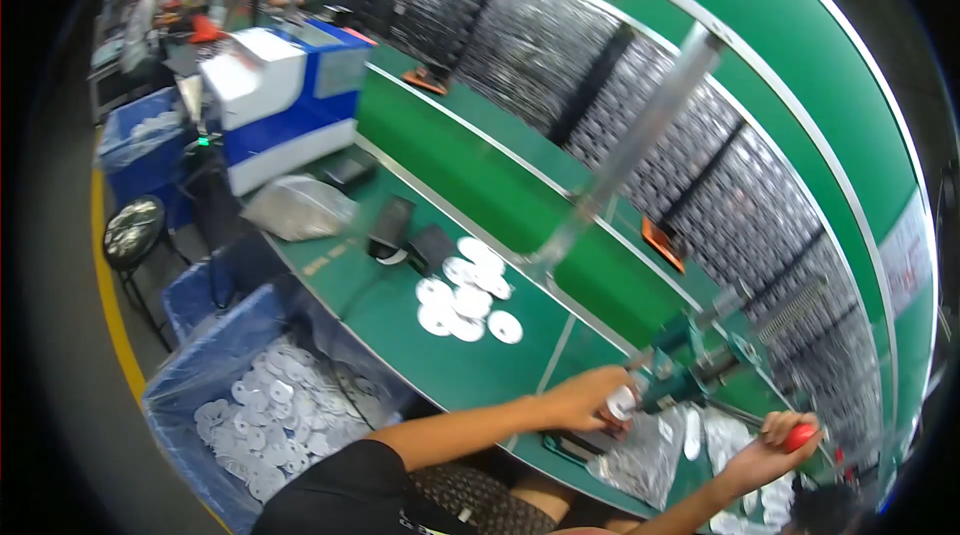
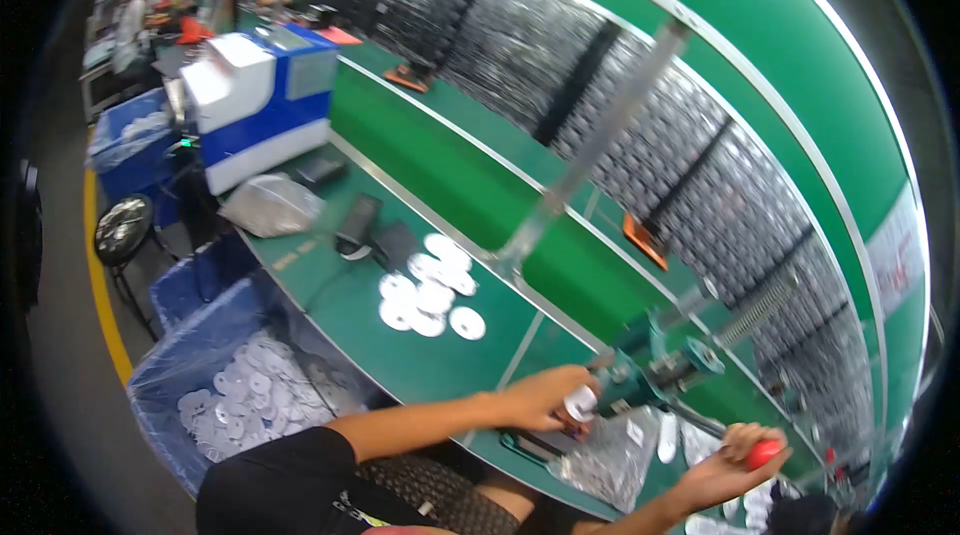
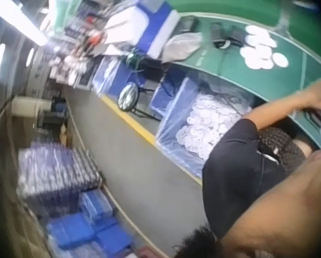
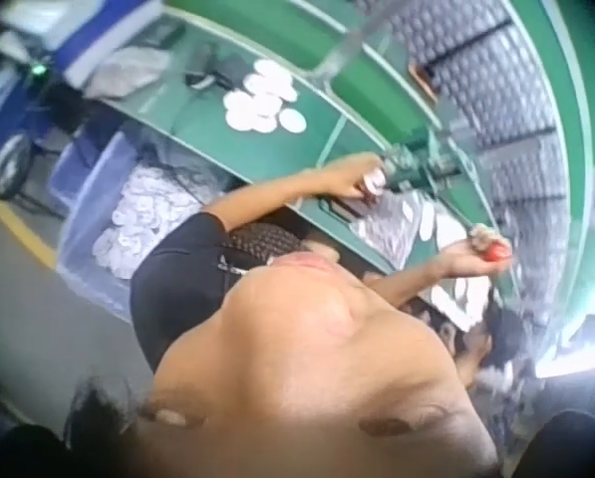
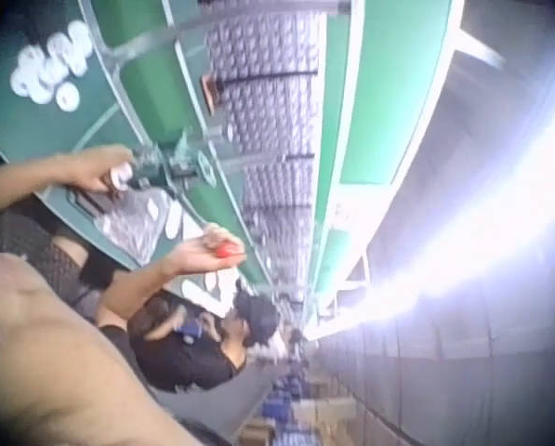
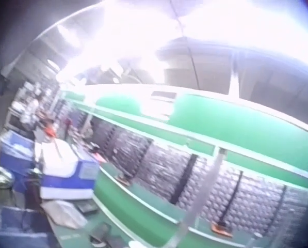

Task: The person assembles small white electronic components by hand, then presses them using a manual hand press.

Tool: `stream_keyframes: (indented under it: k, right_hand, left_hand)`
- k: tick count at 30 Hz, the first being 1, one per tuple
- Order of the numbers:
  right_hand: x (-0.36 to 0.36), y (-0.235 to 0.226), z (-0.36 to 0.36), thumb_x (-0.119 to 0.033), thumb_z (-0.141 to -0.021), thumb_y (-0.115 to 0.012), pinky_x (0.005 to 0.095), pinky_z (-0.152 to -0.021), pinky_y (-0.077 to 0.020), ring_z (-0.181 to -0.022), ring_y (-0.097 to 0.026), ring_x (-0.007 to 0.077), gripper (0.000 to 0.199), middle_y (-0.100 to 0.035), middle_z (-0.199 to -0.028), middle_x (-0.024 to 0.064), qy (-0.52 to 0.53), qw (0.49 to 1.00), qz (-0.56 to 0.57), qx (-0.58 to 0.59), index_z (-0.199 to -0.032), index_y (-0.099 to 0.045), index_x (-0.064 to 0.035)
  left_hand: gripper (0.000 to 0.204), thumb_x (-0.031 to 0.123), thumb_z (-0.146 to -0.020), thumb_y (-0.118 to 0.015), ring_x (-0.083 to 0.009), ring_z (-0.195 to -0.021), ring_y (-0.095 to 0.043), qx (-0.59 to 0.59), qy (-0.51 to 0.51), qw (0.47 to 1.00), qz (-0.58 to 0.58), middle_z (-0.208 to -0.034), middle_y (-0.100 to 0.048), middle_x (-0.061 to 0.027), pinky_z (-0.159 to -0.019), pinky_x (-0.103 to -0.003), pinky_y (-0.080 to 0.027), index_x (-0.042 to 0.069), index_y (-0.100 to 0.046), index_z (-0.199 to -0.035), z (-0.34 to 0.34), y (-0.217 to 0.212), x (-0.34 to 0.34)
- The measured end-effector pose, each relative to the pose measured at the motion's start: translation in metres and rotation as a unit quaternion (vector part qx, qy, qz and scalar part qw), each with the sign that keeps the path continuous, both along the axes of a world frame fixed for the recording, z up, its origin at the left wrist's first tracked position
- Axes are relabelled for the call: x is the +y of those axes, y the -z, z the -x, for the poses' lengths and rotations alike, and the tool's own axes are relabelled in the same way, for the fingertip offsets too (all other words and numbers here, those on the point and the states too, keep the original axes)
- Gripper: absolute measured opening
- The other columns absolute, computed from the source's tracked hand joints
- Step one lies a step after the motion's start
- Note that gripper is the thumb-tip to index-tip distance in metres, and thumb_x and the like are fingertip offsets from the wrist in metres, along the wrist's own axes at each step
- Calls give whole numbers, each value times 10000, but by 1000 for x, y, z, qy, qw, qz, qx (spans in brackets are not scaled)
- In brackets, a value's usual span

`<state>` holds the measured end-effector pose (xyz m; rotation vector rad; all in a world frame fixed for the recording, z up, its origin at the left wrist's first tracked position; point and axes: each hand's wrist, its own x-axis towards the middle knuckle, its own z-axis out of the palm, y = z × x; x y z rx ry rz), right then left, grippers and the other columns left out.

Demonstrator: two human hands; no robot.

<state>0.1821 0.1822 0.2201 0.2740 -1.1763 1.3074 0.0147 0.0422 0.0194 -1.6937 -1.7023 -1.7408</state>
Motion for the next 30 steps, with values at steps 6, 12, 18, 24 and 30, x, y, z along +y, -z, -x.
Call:
stream_keyframes:
  k: [6, 12, 18, 24, 30]
  right_hand:
    - [16, -48, 83, -450, -1029, -482, 233, -433, -154, -498, -210, 24, 430, -278, -611, -65, 103, 988, 98, -57, -1037, -584, -32]
    - [34, 8, 75, -386, -1046, -462, 262, -776, -453, -887, -576, 137, 465, -596, -1022, 67, 185, 981, 36, -34, -1310, -516, -7]
    - [-36, 203, 14, -123, -937, -556, 462, -1117, -264, -1262, -403, 337, 376, -430, -1323, 192, 460, 869, -96, -156, -1266, -455, 31]
    - [-70, 282, -18, 38, -811, -628, 459, -1029, -388, -1198, -460, 390, 400, -449, -1274, 214, 341, 854, -38, -392, -1190, -506, 3]
    - [-73, 260, -43, -107, -677, -833, 437, -938, -489, -1113, -543, 336, 418, -512, -1188, 153, 370, 879, -136, -268, -998, -567, -76]
  left_hand:
    - [643, 122, -684, -749, -373, -1246, -482, 52, -57, 997, -2, -1258, -536, -188, -1085, -426, -375, 38, -519, -1278, -7, 14, -10]
    - [609, 186, -666, -780, -390, -1148, -519, 131, -30, 991, -13, -1204, -562, -181, -1018, -457, -414, 21, -547, -1204, 2, 3, -17]
    - [526, 173, -647, -795, -359, -1027, -571, 98, -50, 994, -9, -1123, -590, -164, -925, -429, -470, 14, -598, -1109, 3, -20, -25]
    - [491, 207, -653, -845, -422, -1108, -533, 113, -114, 982, 102, -1125, -575, -192, -1014, -480, -422, -25, -610, -1016, -6, -18, -14]
    - [466, 408, -789, -687, -328, -953, -688, 133, -115, 984, 42, -990, -723, -155, -1070, -609, -362, -6, -700, -1003, -45, -2, -38]
